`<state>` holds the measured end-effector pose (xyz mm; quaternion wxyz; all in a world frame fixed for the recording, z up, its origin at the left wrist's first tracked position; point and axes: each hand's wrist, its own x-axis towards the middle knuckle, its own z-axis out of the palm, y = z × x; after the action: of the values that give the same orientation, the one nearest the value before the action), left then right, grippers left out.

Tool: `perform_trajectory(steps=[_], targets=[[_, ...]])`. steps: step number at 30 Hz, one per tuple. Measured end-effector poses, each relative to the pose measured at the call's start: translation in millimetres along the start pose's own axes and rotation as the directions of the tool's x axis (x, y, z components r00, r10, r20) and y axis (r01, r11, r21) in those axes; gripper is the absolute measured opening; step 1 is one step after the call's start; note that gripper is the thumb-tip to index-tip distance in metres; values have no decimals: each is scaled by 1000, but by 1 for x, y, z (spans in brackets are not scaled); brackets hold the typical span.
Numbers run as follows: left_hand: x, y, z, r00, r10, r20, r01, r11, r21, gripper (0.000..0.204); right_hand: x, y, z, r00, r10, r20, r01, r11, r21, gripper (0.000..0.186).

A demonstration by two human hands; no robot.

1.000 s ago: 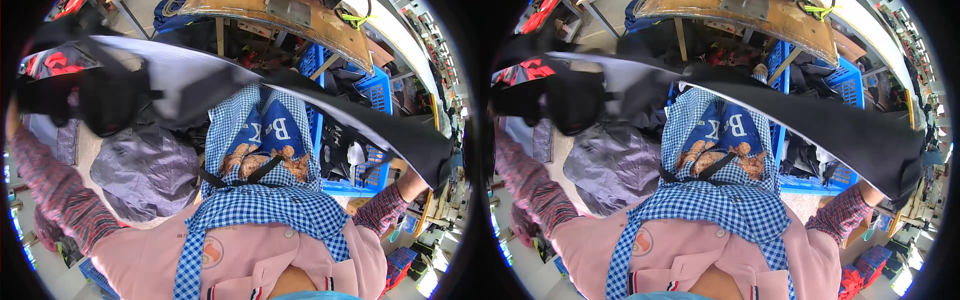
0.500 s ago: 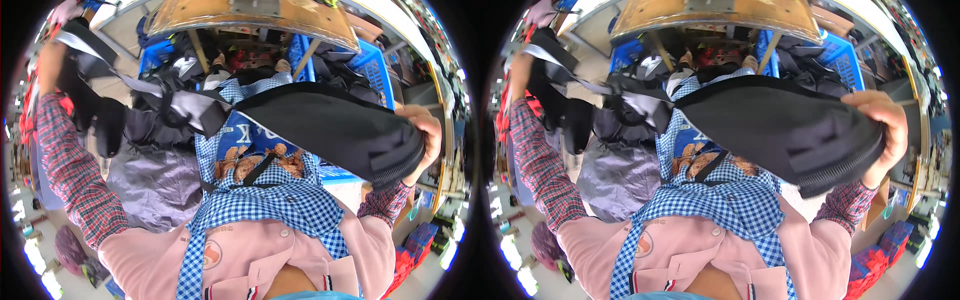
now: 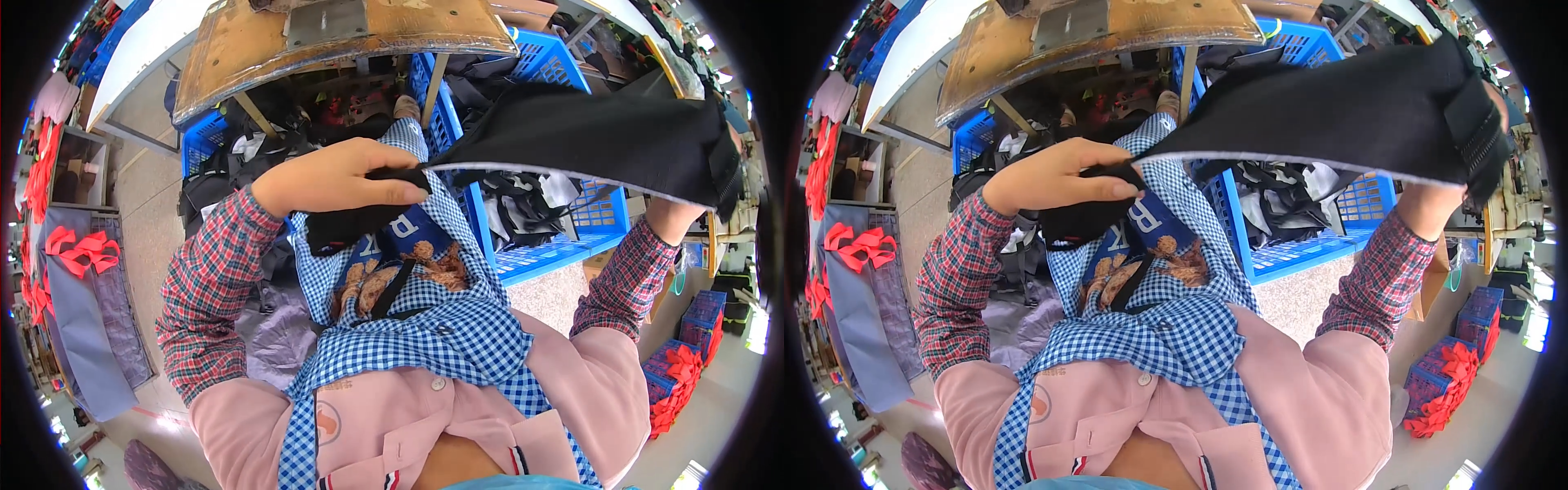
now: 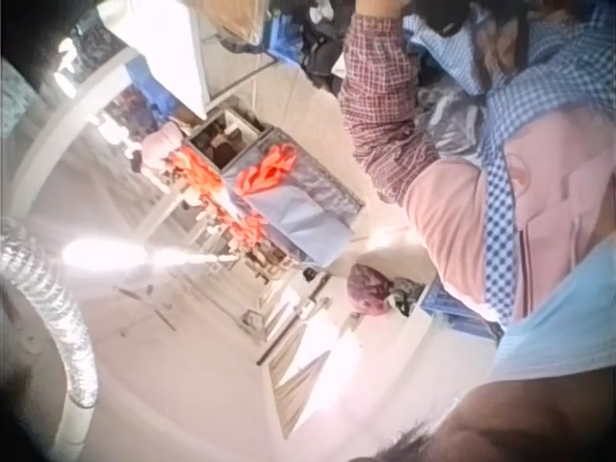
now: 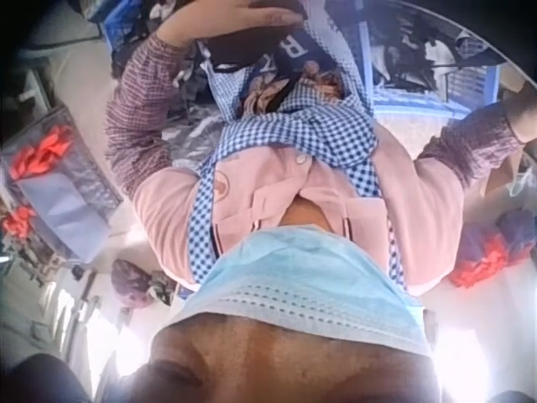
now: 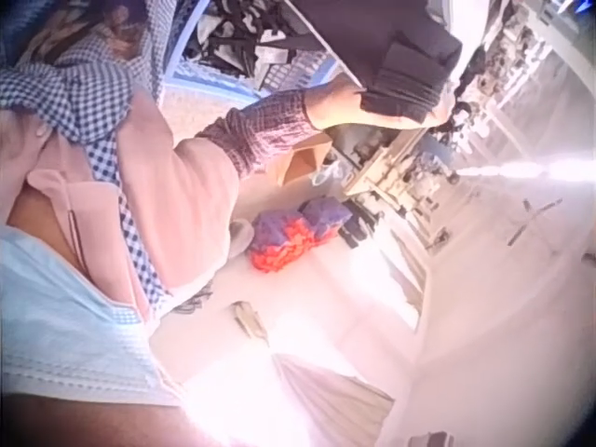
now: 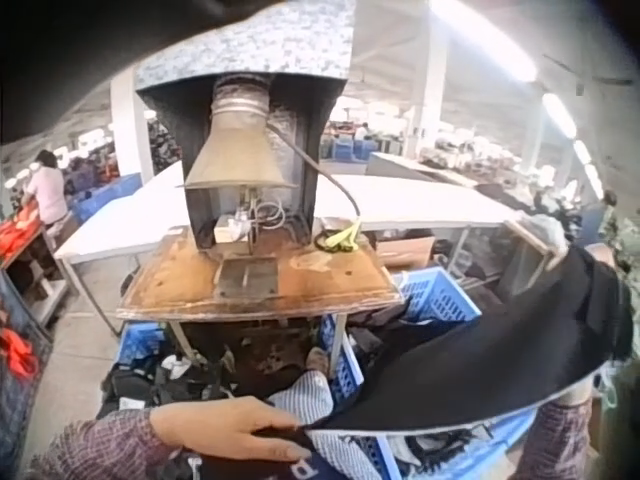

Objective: The person is sewing and assembling black fabric components, likely for bags or backpacks, using an industrial sewing machine at a workbench.

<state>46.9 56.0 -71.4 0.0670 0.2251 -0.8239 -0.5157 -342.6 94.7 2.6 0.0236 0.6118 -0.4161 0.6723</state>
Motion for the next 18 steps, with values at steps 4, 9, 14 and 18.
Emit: perform_trajectory(steps=[4, 9, 14, 18], targets=[[-6, 29, -10, 1000, -4, 3, 4, 997, -73, 29, -18, 40, -31, 754, 0, 657, -522, 608, 599, 24], [0, 48, -13, 985, 76, 154, -66, 995, -68, 28, -47, 24, 68, 709, -529, 466, -578, -57, 814, 90], [8, 62, -23, 983, 0, 183, 18, 995, -99, 24, -67, -4, 116, 270, -83, 959, -860, 427, 279, 83], [12, 61, -29, 981, 28, 192, -37, 998, 47, 26, -85, -7, 149, 4, -258, 966, -736, 654, 177, 49]])
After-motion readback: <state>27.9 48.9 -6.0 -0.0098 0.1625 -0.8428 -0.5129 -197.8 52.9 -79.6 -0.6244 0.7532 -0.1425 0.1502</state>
